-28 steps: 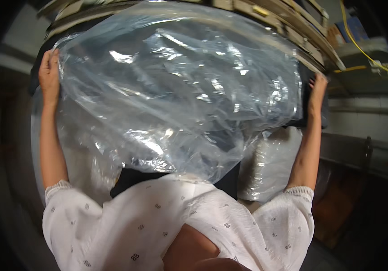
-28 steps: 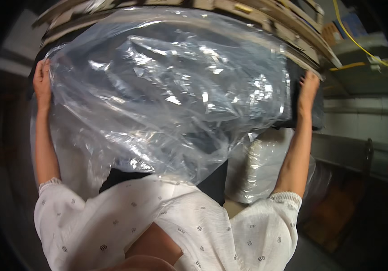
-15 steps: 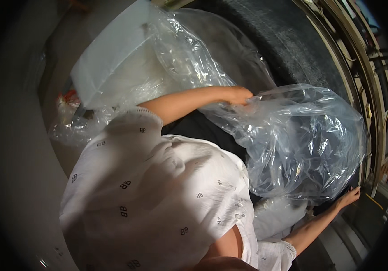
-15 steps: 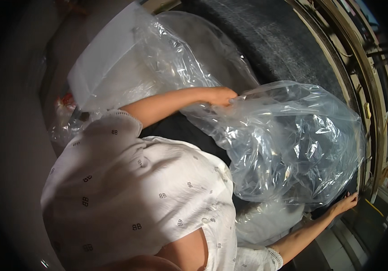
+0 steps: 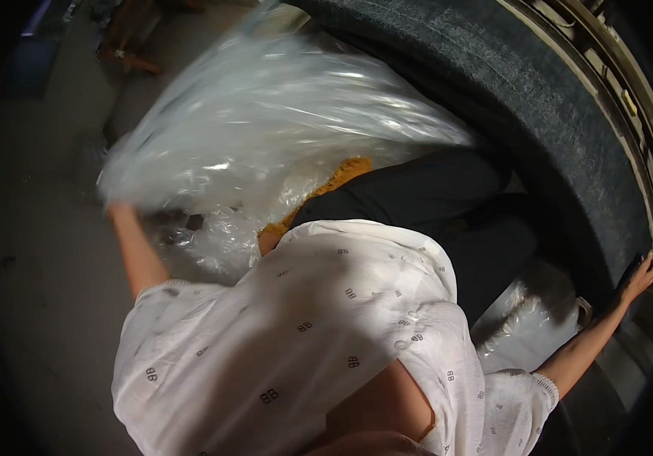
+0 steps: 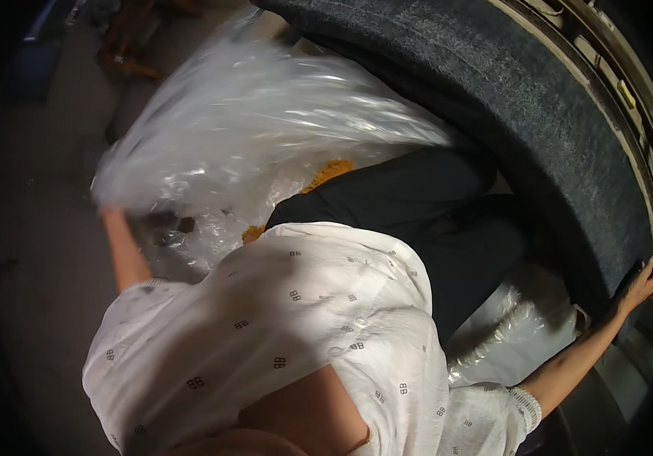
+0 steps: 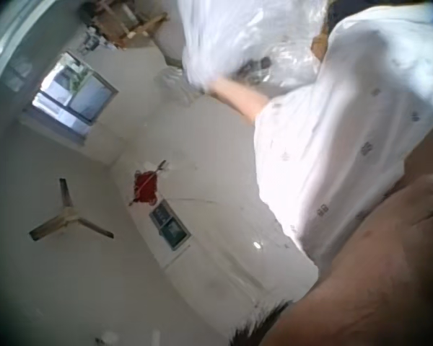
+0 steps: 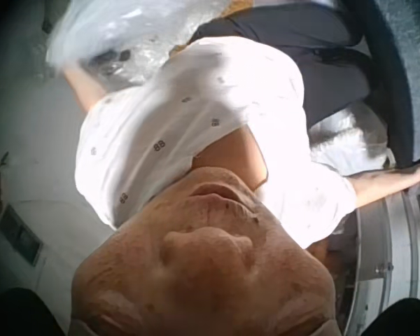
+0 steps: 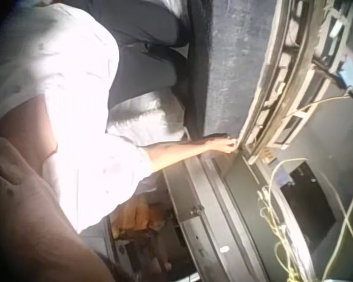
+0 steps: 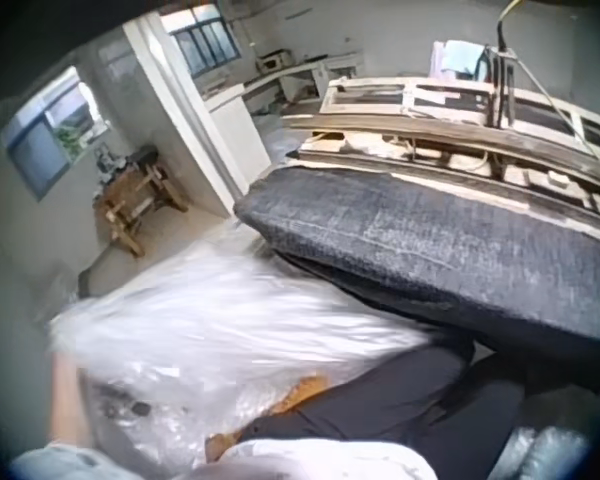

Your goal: Packaging black foam or rubber components into large plastic bags.

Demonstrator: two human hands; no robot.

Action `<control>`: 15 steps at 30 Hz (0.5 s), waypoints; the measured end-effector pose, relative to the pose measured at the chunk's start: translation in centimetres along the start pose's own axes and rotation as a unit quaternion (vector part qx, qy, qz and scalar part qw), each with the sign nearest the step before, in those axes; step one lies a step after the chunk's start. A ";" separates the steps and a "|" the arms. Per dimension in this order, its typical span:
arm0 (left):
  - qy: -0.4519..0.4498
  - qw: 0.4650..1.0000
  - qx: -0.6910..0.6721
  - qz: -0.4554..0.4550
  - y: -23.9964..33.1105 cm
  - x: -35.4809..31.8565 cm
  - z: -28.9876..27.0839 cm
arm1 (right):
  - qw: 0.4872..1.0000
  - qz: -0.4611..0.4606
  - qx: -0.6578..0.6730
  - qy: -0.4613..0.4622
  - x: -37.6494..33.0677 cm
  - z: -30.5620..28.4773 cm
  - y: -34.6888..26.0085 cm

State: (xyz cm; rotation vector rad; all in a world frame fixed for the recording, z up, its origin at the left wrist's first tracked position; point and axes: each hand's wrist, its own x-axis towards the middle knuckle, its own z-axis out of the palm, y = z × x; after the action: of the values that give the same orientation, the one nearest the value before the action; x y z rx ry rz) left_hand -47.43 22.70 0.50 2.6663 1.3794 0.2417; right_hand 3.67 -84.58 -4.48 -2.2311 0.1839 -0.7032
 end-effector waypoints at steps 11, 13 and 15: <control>0.141 0.818 0.293 -0.475 -27.2 -12.2 -25.8 | 0.990 0.115 0.078 -0.005 -2.1 0.8 4.7; -0.031 0.849 0.468 -0.245 -24.9 -6.9 -13.4 | 0.996 0.072 0.053 -0.026 0.0 0.5 0.0; 0.000 0.981 0.182 -0.064 -1.0 0.1 1.8 | 1.000 0.006 -0.018 -0.020 1.2 -2.9 -4.0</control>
State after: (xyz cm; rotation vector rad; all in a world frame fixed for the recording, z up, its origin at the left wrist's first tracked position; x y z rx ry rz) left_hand -47.86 23.29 -1.46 2.8382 1.7345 -0.0283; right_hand 2.72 -84.08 0.52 -2.2744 0.1912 -0.6524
